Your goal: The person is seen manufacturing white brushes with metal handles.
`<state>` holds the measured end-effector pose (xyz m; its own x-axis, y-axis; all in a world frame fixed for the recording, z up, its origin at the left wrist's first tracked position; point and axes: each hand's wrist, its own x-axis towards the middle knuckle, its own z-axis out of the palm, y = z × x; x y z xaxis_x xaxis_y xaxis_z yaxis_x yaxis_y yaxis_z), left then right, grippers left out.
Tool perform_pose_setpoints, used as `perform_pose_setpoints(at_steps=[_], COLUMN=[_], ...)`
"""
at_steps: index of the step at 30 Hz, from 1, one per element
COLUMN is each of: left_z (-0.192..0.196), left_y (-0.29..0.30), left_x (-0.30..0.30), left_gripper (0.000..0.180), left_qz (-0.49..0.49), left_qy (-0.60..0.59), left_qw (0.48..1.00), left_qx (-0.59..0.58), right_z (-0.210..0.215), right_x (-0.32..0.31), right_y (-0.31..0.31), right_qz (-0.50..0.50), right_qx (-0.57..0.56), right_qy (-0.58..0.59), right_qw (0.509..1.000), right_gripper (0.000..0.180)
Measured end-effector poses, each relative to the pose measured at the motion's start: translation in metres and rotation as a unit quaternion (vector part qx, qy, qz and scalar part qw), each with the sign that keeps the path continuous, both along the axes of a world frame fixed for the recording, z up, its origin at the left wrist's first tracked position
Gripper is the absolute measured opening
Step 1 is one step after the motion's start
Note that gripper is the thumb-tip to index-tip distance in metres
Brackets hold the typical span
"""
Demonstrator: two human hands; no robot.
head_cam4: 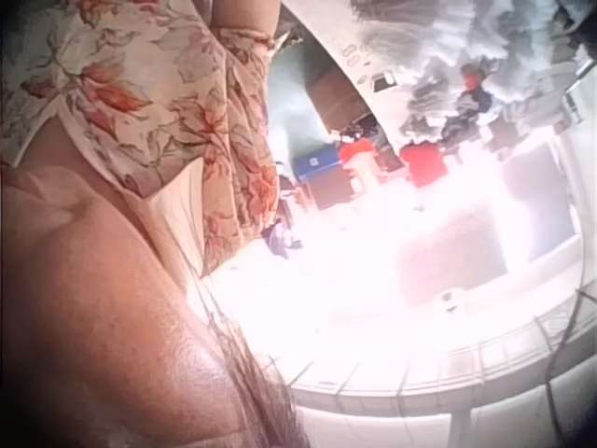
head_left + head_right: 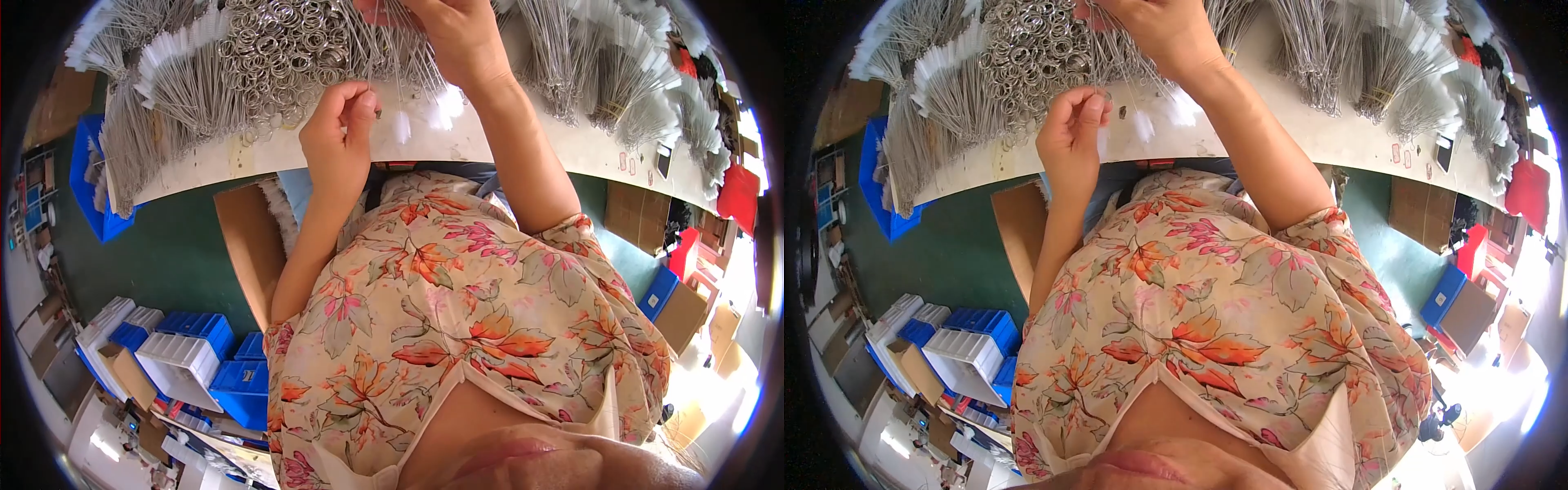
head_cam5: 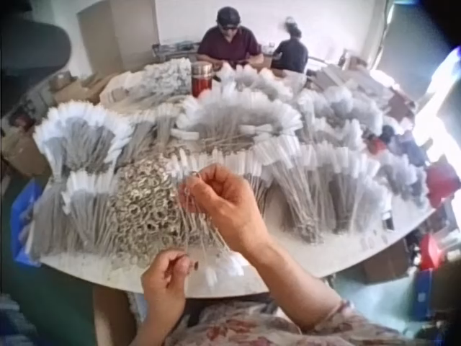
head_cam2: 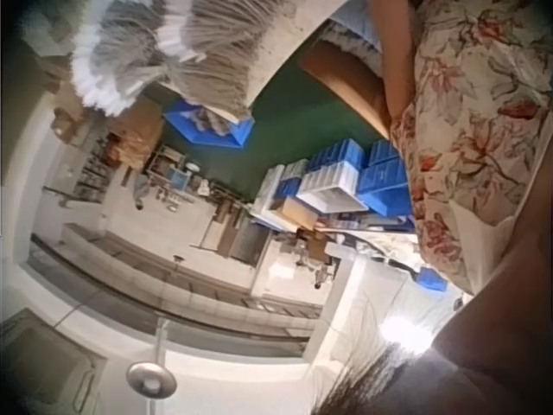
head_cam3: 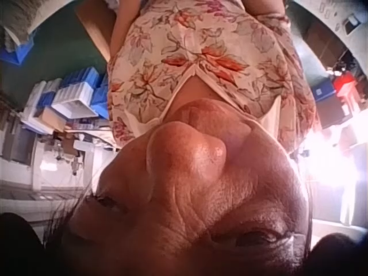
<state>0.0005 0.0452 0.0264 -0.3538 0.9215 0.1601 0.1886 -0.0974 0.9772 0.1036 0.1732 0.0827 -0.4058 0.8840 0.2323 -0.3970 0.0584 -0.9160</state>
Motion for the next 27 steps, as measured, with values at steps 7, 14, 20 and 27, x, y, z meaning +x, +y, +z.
perform_pose_setpoints(at_steps=[7, 14, 20, 27], left_z=[-0.002, -0.002, -0.010, 0.022], left_y=[-0.004, -0.004, -0.001, -0.026], left_x=[-0.007, -0.011, -0.015, -0.045], left_gripper=[0.012, 0.016, 0.013, 0.023], left_qz=[0.062, 0.058, 0.057, -0.072], left_qy=[0.010, -0.012, -0.066, 0.075], left_qw=[0.998, 0.997, 0.994, 0.992], left_qx=[0.011, -0.048, -0.067, 0.076], right_z=[-0.005, -0.004, 0.002, 0.066], right_x=[-0.005, -0.009, -0.010, 0.014], right_y=[-0.013, -0.025, -0.032, -0.047], right_qz=[0.001, -0.009, -0.015, 0.082], right_qx=[-0.029, 0.001, -0.017, 0.101], right_qy=[0.023, -0.020, -0.079, -0.127], right_qw=[0.999, 1.000, 0.997, 0.983], right_gripper=[0.015, 0.015, 0.016, 0.014])
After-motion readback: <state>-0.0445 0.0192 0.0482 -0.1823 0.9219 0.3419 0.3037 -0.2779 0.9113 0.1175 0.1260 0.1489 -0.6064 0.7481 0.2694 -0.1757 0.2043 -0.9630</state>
